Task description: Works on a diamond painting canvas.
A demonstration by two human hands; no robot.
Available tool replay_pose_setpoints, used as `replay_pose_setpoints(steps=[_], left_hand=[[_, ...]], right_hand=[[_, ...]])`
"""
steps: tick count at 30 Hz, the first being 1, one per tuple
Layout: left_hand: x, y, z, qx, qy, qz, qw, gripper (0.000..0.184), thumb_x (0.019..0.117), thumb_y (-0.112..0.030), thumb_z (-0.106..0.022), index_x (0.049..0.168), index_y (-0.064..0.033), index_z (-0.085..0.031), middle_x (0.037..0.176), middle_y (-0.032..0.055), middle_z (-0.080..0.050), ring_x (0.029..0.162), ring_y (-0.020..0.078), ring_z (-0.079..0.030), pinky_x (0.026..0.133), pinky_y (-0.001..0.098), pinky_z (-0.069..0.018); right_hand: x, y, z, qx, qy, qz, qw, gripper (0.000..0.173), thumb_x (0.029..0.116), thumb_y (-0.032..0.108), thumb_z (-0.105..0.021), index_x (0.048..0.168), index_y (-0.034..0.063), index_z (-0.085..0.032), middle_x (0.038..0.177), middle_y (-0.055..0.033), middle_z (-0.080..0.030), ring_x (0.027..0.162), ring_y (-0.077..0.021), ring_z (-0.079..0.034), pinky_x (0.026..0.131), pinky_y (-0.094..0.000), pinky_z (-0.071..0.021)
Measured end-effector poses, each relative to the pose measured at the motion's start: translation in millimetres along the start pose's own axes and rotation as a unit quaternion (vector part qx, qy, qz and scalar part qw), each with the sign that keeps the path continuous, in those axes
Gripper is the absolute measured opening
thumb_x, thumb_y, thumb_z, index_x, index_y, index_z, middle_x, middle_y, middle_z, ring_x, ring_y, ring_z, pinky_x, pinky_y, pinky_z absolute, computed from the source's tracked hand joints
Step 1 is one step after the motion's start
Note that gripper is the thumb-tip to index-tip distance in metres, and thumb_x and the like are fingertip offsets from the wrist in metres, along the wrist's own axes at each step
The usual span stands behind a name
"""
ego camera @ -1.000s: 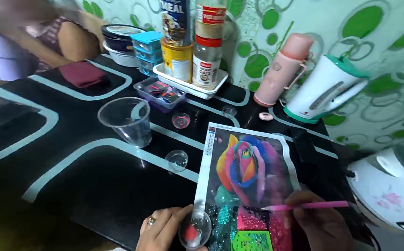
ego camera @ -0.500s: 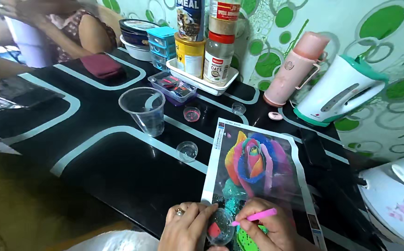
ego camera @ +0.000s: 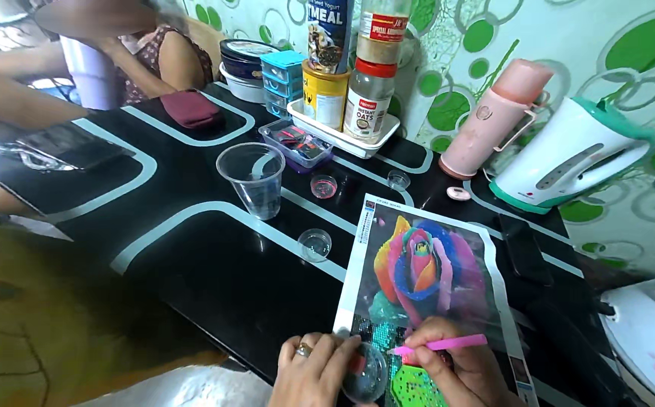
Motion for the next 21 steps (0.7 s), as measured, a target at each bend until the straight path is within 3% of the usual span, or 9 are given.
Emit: replay_pose_setpoints(steps=[11, 14, 16, 21], left_hand=[[1.9, 2.5, -2.1, 0.003, -0.012, 0.005, 1.000, 0.069, 0.0871, -0.071, -0.059, 0.124, -0.0134, -0.072, 0.104, 0.0085, -0.073, 0.099, 0.0275, -0.065, 0.087, 0.0514, -0.0453], [0.4, -1.2, -4.2, 0.003, -0.011, 0.001, 1.000, 0.070, 0.0886, -0.068, -0.059, 0.129, -0.0123, -0.070, 0.105, 0.0093, -0.073, 0.098, 0.0276, -0.065, 0.088, 0.0512, -0.0448], [-1.1, -1.7, -4.4, 0.008, -0.025, -0.006, 1.000, 0.067, 0.0897, -0.069, -0.058, 0.131, -0.0164, -0.067, 0.103, 0.0081, -0.072, 0.097, 0.0261, -0.065, 0.088, 0.0492, -0.0444], [-5.4, -2.5, -5.6, 0.025, -0.042, -0.031, 0.998, 0.042, 0.0932, -0.067, -0.056, 0.115, -0.0327, -0.068, 0.107, 0.0070, -0.068, 0.102, 0.0242, -0.062, 0.091, 0.0448, -0.0416]], right_hand=[[-0.7, 1.0, -3.4, 0.011, 0.020, 0.014, 1.000, 0.018, 0.1076, 0.022, -0.053, 0.108, 0.0066, -0.062, 0.092, -0.0036, -0.064, 0.081, -0.0016, -0.062, 0.073, -0.0138, -0.0534], [0.0, 0.7, -3.1, 0.004, 0.019, 0.008, 1.000, 0.019, 0.1080, 0.024, -0.052, 0.109, 0.0079, -0.062, 0.092, -0.0031, -0.064, 0.082, -0.0013, -0.063, 0.074, -0.0138, -0.0541], [0.0, -0.5, -1.4, -0.004, 0.014, 0.003, 1.000, 0.020, 0.1081, 0.026, -0.052, 0.109, 0.0088, -0.062, 0.093, -0.0025, -0.065, 0.082, -0.0006, -0.063, 0.073, -0.0135, -0.0540], [0.1, -2.1, 1.2, -0.006, 0.006, 0.002, 1.000, 0.020, 0.1082, 0.027, -0.052, 0.110, 0.0095, -0.062, 0.093, -0.0013, -0.064, 0.081, 0.0008, -0.062, 0.072, -0.0121, -0.0524]])
Point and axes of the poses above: each hand's wrist, its own x-axis towards the middle knuckle, its own z-axis out of the back of the hand, y = z × x, the point moved 7 cm from there along x, towards the middle knuckle
